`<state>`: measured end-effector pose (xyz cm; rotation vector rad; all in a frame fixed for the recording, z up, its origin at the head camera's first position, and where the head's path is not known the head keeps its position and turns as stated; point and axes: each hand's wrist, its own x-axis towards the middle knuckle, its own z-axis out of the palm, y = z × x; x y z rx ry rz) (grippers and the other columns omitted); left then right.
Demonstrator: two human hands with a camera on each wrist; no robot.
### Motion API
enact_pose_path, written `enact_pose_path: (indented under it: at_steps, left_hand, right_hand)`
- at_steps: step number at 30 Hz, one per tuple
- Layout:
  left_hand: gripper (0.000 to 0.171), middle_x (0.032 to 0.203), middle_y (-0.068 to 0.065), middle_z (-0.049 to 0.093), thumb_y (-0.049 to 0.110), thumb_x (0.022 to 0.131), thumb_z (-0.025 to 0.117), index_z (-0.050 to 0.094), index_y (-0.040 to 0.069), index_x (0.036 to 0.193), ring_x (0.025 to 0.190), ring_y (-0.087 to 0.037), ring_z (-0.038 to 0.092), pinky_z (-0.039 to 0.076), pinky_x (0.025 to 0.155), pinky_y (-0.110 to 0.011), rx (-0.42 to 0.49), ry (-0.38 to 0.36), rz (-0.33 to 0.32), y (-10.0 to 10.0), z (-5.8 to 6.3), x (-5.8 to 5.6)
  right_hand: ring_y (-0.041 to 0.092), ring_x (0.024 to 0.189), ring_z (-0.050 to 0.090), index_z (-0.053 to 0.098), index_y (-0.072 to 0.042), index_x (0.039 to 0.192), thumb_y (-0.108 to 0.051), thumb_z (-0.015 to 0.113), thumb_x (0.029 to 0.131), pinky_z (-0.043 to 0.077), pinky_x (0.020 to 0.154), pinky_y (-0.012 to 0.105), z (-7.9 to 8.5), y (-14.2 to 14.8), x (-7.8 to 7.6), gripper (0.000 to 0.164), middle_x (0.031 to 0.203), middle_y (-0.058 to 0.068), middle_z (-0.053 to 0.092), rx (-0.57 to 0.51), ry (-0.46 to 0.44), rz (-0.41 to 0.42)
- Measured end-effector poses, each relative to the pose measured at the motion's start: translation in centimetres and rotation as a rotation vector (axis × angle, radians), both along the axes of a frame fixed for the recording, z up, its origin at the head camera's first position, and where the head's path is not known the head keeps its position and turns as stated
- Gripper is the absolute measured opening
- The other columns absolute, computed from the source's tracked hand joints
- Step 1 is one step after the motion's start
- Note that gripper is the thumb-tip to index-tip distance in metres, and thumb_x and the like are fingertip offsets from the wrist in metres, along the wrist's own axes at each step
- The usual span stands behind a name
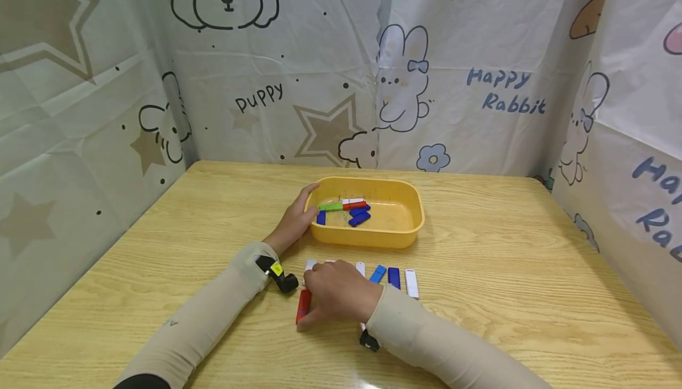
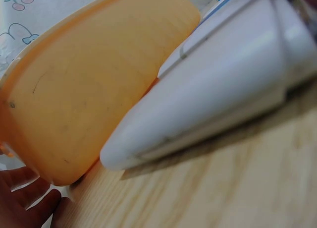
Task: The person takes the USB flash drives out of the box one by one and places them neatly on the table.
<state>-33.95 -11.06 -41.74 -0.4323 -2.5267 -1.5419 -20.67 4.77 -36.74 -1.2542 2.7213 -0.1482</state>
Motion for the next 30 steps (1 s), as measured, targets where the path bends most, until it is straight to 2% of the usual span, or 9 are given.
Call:
enact_pose_path:
  at_steps: [5, 9, 15, 21, 27, 30]
  left_hand:
    - [0.059, 0.152, -0.008, 0.034, 0.012, 0.092, 0.047, 0.031, 0.017, 0.149, 0.137, -0.023, 0.035, 0.027, 0.113, -0.041, -0.003, -0.001, 0.004, 0.0, 0.0, 0.0]
    - [0.059, 0.152, -0.008, 0.034, 0.012, 0.092, 0.047, 0.031, 0.017, 0.149, 0.137, -0.024, 0.035, 0.027, 0.113, -0.042, -0.004, -0.003, 0.004, 0.0, 0.0, 0.0]
    - [0.059, 0.152, -0.009, 0.034, 0.012, 0.092, 0.048, 0.032, 0.016, 0.149, 0.136, -0.025, 0.036, 0.028, 0.112, -0.042, -0.005, 0.0, 0.005, 0.0, 0.0, -0.1]
    - [0.06, 0.151, -0.009, 0.035, 0.013, 0.092, 0.047, 0.031, 0.017, 0.149, 0.134, -0.026, 0.038, 0.029, 0.111, -0.043, 0.0, -0.012, -0.003, 0.0, 0.1, 0.1]
    - [0.06, 0.152, -0.009, 0.034, 0.013, 0.092, 0.047, 0.03, 0.016, 0.149, 0.137, -0.025, 0.036, 0.028, 0.112, -0.043, -0.005, 0.001, -0.007, -0.1, 0.0, 0.0]
    - [0.059, 0.152, -0.009, 0.034, 0.012, 0.092, 0.047, 0.031, 0.016, 0.149, 0.137, -0.026, 0.035, 0.027, 0.113, -0.043, -0.002, 0.005, -0.012, -0.1, 0.0, 0.0]
  right_hand:
    - [0.007, 0.066, 0.049, 0.066, -0.016, 0.097, -0.066, 0.072, 0.07, 0.044, 0.063, 0.025, 0.2, 0.1, -0.1, 0.058, 0.081, -0.01, 0.056, 0.002, 0.006, 0.01]
    - [0.006, 0.067, 0.05, 0.068, -0.014, 0.1, -0.065, 0.072, 0.071, 0.045, 0.064, 0.025, 0.6, 0.3, -0.1, 0.059, 0.085, -0.008, 0.06, -0.019, 0.004, 0.005]
    - [0.008, 0.065, 0.05, 0.069, -0.011, 0.099, -0.059, 0.074, 0.073, 0.045, 0.06, 0.024, 1.6, 1.1, -0.4, 0.055, 0.082, -0.006, 0.06, -0.125, 0.017, -0.002]
    - [0.011, 0.071, 0.055, 0.068, -0.01, 0.097, -0.049, 0.075, 0.078, 0.047, 0.063, 0.025, 3.1, 2.5, -1.8, 0.044, 0.085, -0.002, 0.064, -0.27, 0.04, -0.02]
    - [0.011, 0.068, 0.052, 0.068, -0.014, 0.097, -0.048, 0.075, 0.078, 0.045, 0.062, 0.026, 4.4, 3.8, -3.3, 0.039, 0.077, -0.008, 0.058, -0.314, 0.085, -0.125]
    - [0.011, 0.067, 0.051, 0.069, -0.011, 0.097, -0.045, 0.076, 0.079, 0.045, 0.063, 0.026, 4.5, 4.2, -3.9, 0.039, 0.078, -0.006, 0.059, -0.324, 0.091, -0.129]
